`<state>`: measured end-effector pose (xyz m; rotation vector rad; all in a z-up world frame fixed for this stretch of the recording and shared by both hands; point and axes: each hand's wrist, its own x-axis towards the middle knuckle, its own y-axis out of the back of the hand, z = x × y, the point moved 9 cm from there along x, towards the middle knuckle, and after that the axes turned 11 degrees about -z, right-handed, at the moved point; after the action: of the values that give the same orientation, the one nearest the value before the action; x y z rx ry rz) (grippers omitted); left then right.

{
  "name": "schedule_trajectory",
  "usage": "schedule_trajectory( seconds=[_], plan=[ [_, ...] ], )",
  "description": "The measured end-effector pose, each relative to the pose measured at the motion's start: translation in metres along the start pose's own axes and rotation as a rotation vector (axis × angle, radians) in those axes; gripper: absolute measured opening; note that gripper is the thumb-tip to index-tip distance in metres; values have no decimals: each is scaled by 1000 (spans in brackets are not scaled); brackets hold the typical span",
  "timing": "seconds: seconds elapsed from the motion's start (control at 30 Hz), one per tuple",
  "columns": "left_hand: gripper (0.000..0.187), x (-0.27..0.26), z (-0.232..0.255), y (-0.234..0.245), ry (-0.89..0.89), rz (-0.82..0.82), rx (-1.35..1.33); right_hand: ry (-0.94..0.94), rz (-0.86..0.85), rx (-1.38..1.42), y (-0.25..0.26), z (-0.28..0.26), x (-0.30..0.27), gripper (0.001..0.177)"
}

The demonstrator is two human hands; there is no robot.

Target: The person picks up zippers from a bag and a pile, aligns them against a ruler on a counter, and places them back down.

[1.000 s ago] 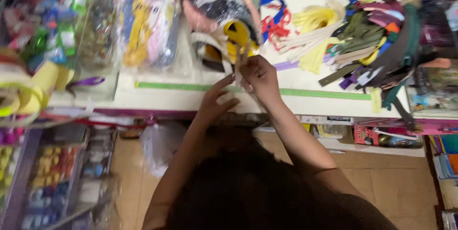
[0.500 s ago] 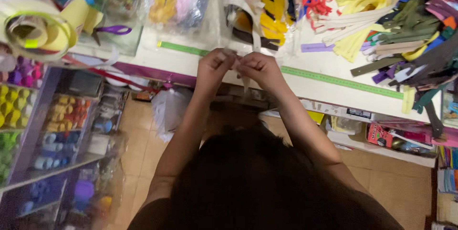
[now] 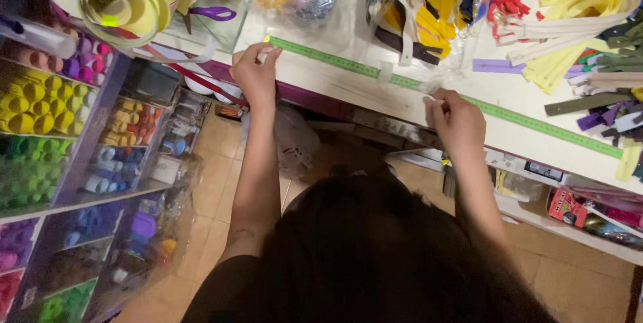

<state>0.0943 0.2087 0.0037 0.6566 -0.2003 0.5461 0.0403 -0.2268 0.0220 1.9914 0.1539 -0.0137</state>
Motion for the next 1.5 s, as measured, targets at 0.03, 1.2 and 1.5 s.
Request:
schedule_trajectory(
  seconds=[0.03, 1.2, 1.5],
  plan=[
    [23, -2, 7, 5, -2, 6, 0, 5, 3, 1, -4, -5, -4, 18],
    [42, -48, 60, 7, -623, -229, 329, 575, 375, 12, -40, -69, -17, 25],
    [15, -97, 72, -40, -748, -294, -4, 305, 29, 941, -39, -62, -2, 8]
  ],
)
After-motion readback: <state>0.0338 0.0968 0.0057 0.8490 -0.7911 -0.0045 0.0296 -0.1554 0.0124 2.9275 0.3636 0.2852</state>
